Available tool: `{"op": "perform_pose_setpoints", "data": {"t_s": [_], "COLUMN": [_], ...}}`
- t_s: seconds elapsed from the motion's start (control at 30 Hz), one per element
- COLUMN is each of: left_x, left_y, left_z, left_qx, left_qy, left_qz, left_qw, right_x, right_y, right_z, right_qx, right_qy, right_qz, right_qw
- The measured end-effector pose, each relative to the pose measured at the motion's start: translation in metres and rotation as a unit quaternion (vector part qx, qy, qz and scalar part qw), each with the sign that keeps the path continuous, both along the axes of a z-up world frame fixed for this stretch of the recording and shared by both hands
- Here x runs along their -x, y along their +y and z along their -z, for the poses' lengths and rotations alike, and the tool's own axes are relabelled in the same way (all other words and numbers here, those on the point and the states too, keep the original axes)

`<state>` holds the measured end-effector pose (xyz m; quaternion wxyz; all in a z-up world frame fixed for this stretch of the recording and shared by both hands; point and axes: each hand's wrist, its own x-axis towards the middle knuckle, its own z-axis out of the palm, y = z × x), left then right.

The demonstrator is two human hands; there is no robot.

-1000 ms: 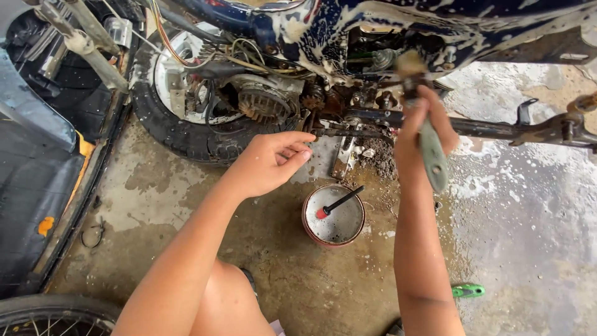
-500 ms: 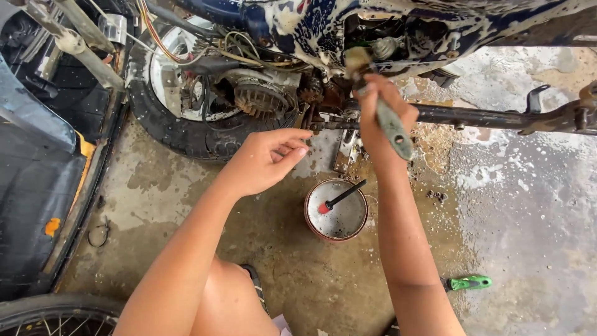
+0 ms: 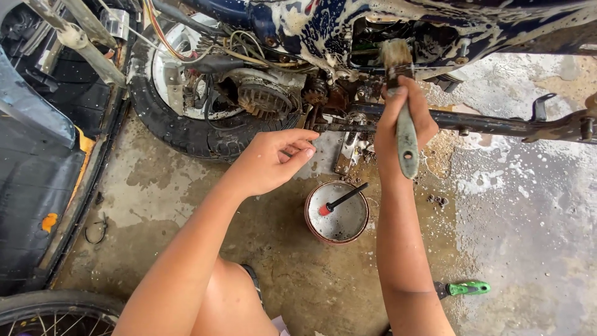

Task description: The person scrubs the engine and frame of a motorcycle using a brush and a cleaning solution from a can. They briefly move a small plastic stool to sit on it while continuing to scrub the motorcycle parts.

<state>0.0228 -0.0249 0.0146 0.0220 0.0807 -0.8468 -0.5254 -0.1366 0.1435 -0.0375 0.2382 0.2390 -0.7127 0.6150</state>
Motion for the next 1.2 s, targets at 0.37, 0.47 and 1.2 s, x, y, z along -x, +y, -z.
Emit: {"op": "perform_pose_setpoints", "data": {"t_s": [0.37,0.47,1.2], "left_x": [-0.003,-0.001,-0.014], "left_y": [0.001,0.001,-0.008], "left_z": [-0.001,-0.003,-0.005], "left_qx": [0.003,0.003,-0.001], "left_qy": [-0.006,0.002,0.018], "left_qz": [0.007,0.002,0.0], "left_qw": [1.0,1.0,1.0], "right_x": [-0.012,0.012,0.016], "right_y": [-0.008,0.018,0.001], "right_z": [0.002,0.011,0.016], "right_qx": [-0.018,-0.019,-0.079], "right_qy": [-0.02,0.013,0.042], "right_qz": [-0.073,-0.024,0.001], "right_qw": [0.997,0.999,0.996]}}
